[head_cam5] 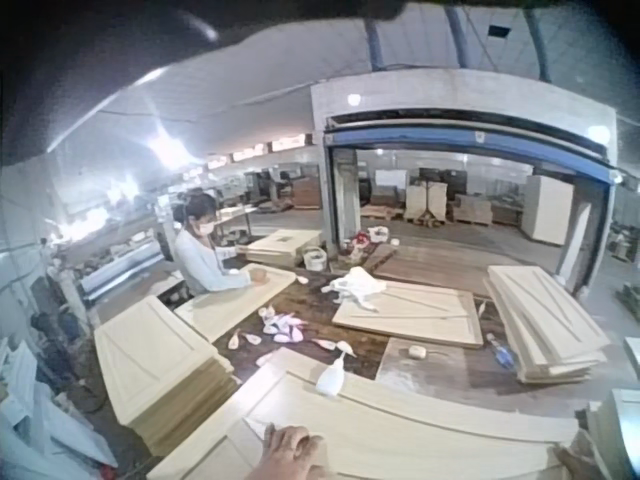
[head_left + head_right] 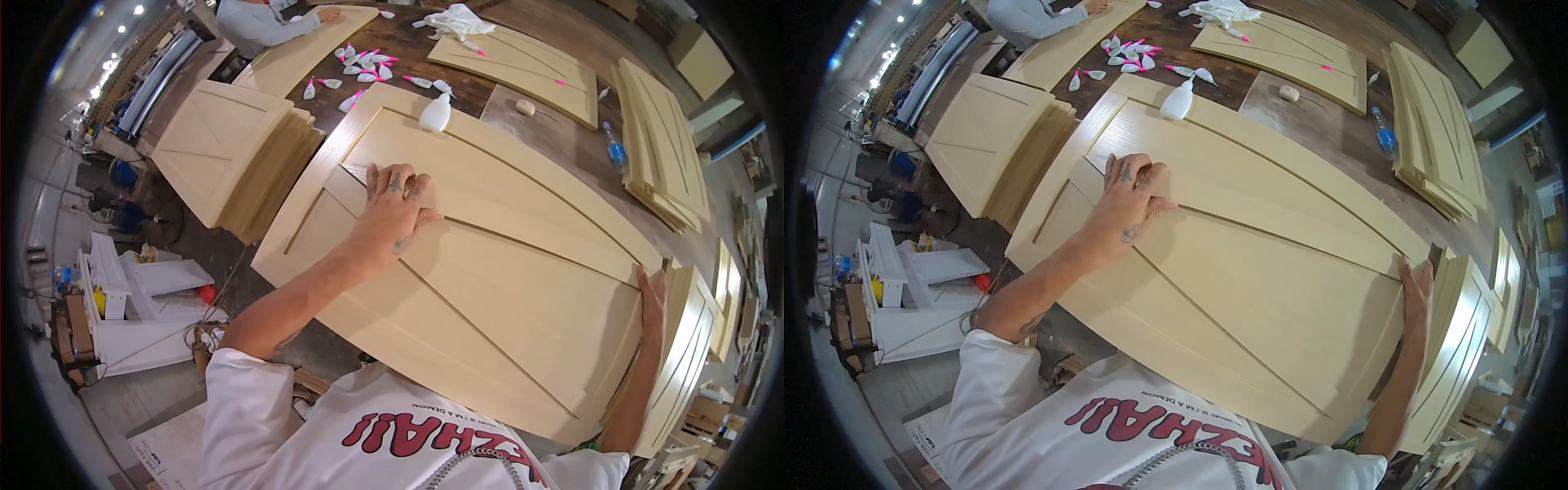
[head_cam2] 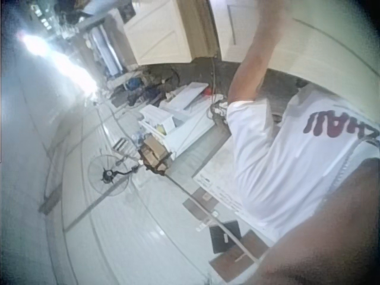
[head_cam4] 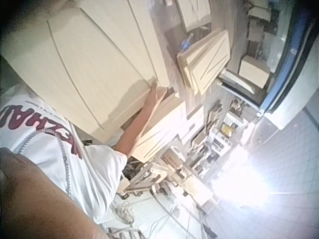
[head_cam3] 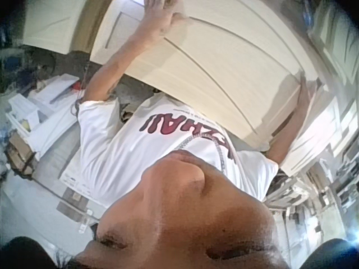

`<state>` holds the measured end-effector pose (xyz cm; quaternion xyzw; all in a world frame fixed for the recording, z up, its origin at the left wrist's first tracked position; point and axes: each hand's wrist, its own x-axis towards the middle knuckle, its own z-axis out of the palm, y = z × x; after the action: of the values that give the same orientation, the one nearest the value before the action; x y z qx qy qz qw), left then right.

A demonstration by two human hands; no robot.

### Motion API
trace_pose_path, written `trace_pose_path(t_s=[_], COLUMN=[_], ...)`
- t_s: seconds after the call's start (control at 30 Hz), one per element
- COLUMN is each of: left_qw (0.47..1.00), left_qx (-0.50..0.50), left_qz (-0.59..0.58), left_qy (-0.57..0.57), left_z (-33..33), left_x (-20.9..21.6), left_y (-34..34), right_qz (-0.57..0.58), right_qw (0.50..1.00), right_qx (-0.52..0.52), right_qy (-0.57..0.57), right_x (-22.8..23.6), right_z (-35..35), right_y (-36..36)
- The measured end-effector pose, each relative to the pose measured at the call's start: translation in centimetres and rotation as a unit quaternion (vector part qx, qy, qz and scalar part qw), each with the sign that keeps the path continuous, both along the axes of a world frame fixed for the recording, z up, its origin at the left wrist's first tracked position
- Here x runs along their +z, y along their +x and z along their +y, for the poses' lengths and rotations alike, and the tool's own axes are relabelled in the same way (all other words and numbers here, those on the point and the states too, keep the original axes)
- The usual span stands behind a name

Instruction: The person applies glue to a cabinet door panel and then positions decorative diagonal wood slats onto the surface, pressing them into place and wiping away excess glue with a cloth.

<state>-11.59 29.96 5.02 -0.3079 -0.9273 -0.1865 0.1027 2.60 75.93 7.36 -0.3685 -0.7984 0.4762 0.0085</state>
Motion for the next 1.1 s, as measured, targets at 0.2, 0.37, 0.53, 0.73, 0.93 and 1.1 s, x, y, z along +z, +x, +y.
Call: trace_pose_path(t_s=[0.2, 0.37, 0.53, 0.73, 0.93, 1.1], left_qw=[1.000, 1.000, 0.999, 0.999, 0.996, 0.986], left_qx=[-0.006, -0.006, -0.002, -0.003, -0.007, -0.014], left_qz=[-0.010, -0.018, -0.021, -0.040, -0.090, -0.153], left_qy=[0.022, 0.024, 0.026, 0.028, 0.009, 0.059], left_z=[0.0, 0.0, 0.0, -0.2, -0.9, -2.8], left_x=[0.3, 0.4, 0.2, 0.7, 1.8, 2.9], left_y=[0.2, 0.4, 0.4, 0.4, 0.5, 1.1], right_qz=[-0.004, -0.006, -0.009, 0.039, 0.022, 0.019], right_qw=[1.000, 1.000, 1.000, 0.998, 0.999, 0.998], right_qx=[0.004, -0.014, -0.011, -0.031, -0.037, -0.020], right_qy=[-0.005, 0.007, 0.014, 0.041, 0.032, 0.054], right_x=[0.0, 0.2, -0.2, -1.8, -2.2, -2.1], right_z=[0.1, -0.3, 0.1, 1.5, 1.8, 1.9], right_y=[0.0, 0.1, 0.0, 0.2, 0.5, 0.8])
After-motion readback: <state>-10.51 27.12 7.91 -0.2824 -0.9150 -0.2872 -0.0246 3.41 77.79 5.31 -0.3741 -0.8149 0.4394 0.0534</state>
